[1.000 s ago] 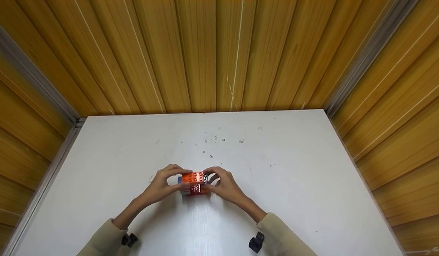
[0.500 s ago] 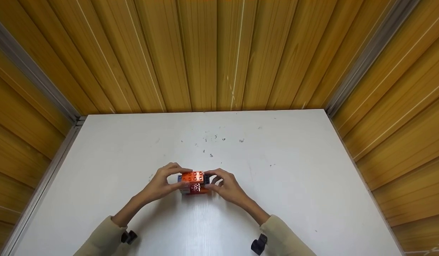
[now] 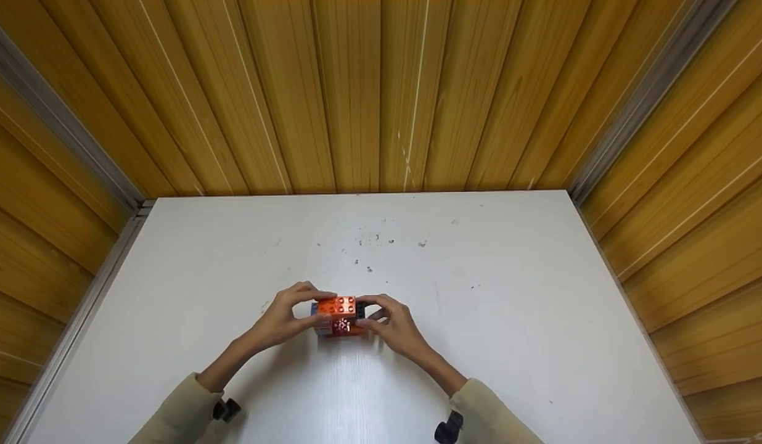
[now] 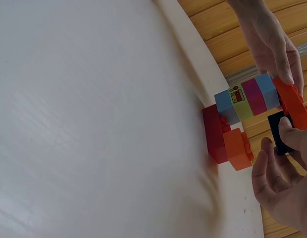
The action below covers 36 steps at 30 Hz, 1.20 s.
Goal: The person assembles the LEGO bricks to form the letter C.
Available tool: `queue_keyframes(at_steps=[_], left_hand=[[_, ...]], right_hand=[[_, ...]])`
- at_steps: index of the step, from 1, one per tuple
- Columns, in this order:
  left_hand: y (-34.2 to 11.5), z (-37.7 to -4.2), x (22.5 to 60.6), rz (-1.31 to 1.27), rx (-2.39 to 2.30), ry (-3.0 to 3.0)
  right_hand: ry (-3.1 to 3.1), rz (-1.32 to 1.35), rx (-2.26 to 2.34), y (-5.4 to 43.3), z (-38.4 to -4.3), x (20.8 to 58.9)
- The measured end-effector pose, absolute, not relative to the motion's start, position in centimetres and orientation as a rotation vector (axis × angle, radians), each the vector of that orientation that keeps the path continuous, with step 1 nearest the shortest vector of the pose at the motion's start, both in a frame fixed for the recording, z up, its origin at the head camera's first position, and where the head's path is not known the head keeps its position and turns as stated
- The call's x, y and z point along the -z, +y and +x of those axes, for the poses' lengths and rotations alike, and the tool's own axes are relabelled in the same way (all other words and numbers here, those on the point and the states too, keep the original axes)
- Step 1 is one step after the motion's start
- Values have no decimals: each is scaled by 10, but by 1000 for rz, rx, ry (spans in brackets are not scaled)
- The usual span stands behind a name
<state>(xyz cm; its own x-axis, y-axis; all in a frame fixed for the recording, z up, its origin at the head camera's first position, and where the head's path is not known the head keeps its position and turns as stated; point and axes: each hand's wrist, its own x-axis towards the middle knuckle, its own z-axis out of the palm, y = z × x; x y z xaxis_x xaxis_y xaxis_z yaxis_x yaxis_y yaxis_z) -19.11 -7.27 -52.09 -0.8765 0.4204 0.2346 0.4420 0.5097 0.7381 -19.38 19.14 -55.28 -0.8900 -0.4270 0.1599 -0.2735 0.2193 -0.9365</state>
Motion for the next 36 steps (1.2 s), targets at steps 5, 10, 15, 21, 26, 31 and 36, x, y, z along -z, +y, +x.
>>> queue_keyframes(at_steps=[5,10,15,21,26,31,36], left_hand=[[-73,-191,521,-769,1335,-2720],[-73,-191,521,-763,1323,-2730],[-74,-190,520,-774,1305,-2724],[-74,-192,520,-806,1356,-2678],[-72,-195,520,-844,1365,-2642],[-72,-196,519,-853,1337,-2639],[-72,-197,519,-857,1330,-2640]], right_hand=[[2323,-699,1782,192,-193,553],[2300,-686,1831,190,-190,556],[2318,-607,1855,187,-185,559],[2345,-605,1854,187,-182,560],[2325,-597,1858,189,-183,559],[2328,-641,1879,189,-184,560],[2375,-698,1895,189,-186,564]])
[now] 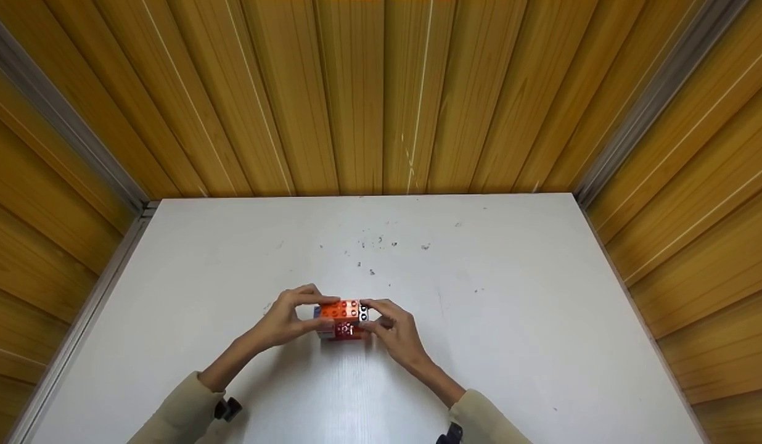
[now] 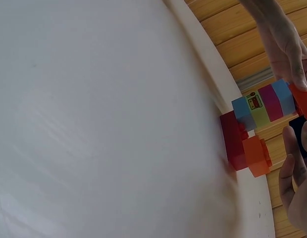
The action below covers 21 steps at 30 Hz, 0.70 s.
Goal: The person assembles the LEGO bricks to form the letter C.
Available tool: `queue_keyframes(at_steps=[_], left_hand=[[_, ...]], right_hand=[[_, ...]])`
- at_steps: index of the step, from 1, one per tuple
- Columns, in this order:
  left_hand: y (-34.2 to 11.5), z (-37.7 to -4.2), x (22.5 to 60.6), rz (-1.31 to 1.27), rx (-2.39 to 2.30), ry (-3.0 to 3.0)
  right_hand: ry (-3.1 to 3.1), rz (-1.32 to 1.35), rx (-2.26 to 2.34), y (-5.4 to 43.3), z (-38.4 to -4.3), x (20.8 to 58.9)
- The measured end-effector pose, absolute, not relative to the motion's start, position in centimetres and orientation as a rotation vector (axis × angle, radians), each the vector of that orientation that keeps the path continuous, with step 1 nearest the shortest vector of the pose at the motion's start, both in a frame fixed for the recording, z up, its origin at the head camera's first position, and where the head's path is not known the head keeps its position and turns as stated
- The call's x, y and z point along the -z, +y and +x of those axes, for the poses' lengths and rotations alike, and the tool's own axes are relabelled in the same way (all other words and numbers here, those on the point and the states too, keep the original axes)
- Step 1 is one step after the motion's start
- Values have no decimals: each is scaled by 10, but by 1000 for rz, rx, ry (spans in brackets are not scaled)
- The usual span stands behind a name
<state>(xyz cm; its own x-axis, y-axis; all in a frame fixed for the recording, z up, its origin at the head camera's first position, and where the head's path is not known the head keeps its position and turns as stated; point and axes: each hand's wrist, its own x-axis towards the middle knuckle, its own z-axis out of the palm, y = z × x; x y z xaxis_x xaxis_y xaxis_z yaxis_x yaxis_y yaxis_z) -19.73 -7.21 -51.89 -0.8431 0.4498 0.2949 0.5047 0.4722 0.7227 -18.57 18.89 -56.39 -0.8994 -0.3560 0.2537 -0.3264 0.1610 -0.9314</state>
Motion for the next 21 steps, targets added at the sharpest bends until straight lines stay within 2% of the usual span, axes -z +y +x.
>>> queue_keyframes(at_steps=[21], left_hand=[[-74,-199,518,-864,1257,-2700]], right_hand=[[2337,-771,1895,189,-186,560]])
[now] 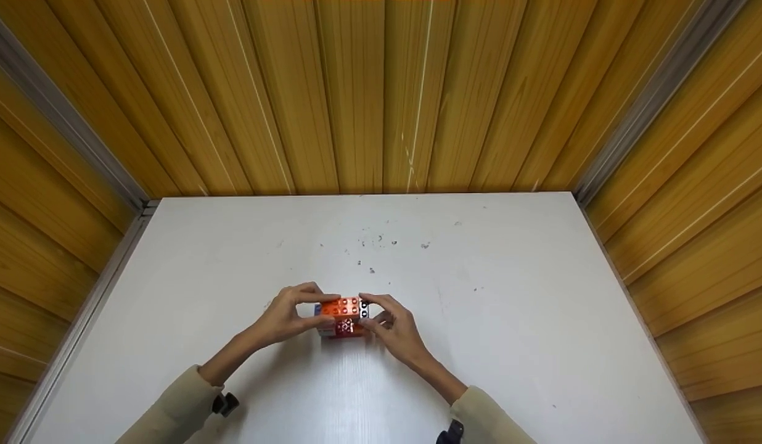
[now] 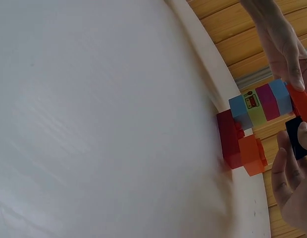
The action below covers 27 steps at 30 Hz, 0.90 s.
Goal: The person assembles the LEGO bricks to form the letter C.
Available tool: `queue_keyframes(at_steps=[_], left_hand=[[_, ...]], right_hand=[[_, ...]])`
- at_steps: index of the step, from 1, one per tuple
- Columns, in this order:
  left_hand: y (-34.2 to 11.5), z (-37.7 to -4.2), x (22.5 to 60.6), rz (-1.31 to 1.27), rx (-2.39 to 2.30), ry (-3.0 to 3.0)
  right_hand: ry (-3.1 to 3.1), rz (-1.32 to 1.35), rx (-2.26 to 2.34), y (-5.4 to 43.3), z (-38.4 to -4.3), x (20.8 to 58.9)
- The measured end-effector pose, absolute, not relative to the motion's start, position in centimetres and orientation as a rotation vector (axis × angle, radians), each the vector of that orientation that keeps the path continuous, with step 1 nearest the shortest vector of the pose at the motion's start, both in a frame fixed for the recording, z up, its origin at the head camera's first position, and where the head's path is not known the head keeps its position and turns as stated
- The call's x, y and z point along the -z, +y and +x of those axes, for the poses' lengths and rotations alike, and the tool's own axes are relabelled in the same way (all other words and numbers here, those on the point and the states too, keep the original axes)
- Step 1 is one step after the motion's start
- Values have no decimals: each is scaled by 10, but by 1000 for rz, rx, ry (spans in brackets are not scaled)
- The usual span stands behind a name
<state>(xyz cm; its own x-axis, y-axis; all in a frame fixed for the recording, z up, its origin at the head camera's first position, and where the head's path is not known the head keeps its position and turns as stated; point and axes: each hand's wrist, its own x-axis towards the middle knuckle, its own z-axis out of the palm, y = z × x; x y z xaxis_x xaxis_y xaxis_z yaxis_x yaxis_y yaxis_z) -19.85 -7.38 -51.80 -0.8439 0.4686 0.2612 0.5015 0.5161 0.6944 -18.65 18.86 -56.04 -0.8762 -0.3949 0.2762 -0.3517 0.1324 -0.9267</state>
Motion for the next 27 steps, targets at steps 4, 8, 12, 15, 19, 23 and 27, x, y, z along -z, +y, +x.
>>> queue_keyframes(at_steps=[4,8,12,15,19,23,27], left_hand=[[-73,-203,519,-883,1194,-2694],[-72,-205,522,-890,1245,-2656],[-74,-205,528,-909,1393,-2585],[-79,-200,532,-896,1519,-2539],[-89,-187,537,-783,1612,-2485],[-96,-171,545,-701,1569,-2451],[-96,-158,556,-721,1474,-2496]], right_hand=[[2350,-781,1873,189,-187,553],[2481,-776,1813,189,-187,551],[2645,-739,1788,189,-185,550],[2726,-749,1798,191,-183,551],[2799,-849,1771,195,-182,555],[2843,-967,1687,198,-180,559],[2843,-1050,1595,197,-178,564]])
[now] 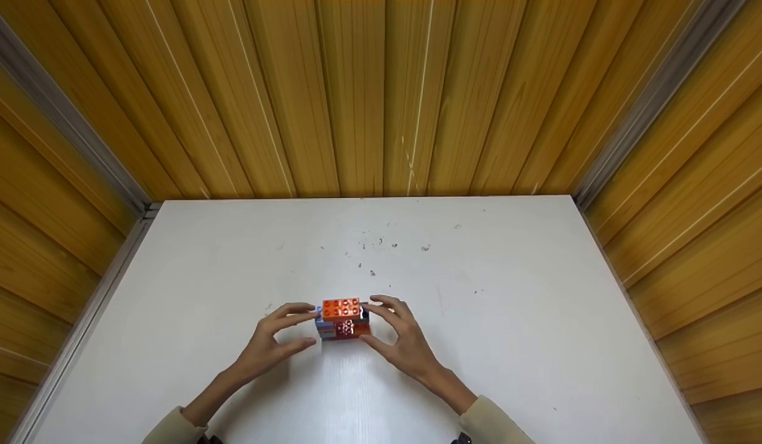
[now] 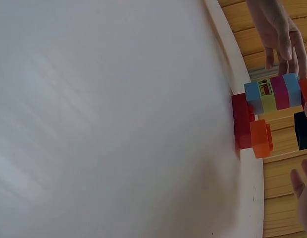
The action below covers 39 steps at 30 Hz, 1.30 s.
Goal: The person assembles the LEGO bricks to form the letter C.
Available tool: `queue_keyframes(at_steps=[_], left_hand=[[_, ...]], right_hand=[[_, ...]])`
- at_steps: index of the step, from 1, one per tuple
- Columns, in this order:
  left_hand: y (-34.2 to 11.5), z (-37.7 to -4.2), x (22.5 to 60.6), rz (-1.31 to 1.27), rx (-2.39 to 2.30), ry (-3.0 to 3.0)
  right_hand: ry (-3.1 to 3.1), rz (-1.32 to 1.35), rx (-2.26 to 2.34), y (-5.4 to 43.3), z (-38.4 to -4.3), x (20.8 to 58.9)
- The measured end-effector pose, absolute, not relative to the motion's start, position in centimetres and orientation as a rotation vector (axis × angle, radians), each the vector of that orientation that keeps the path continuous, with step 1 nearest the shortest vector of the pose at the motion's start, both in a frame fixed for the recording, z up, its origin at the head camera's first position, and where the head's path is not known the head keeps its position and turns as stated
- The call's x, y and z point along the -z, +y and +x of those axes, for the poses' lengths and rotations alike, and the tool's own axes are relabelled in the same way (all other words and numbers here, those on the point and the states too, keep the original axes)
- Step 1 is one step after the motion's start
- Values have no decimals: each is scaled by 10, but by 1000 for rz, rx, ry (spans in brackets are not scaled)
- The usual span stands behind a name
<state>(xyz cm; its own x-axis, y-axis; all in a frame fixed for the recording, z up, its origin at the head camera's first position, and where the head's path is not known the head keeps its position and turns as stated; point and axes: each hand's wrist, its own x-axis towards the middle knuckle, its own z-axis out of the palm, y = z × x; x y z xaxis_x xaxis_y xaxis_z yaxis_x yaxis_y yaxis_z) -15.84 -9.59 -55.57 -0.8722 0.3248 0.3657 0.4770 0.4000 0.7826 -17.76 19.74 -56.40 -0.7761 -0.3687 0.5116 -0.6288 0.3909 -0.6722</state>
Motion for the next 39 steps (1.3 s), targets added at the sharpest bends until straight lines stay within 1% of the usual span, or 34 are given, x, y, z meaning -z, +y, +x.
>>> queue_keyframes(at_steps=[7,12,16,22,27,32,39], left_hand=[[-92,-157,564,-751,1401,-2582],[-92,-166,569,-769,1355,-2560],[-90,-176,571,-776,1332,-2537],[-86,-195,573,-769,1346,-2547],[-93,-197,577,-707,1373,-2605],[-101,-201,579,-698,1429,-2629],[-102,-212,576,-720,1529,-2738]], right_hand=[[-2421,895,-1297,193,-180,568],[-2408,915,-1314,190,-185,569],[-2432,871,-1368,188,-194,567],[-2505,839,-1443,186,-213,565],[-2599,866,-1488,177,-223,567],[-2659,885,-1547,173,-228,567],[-2796,927,-1521,180,-227,569]])
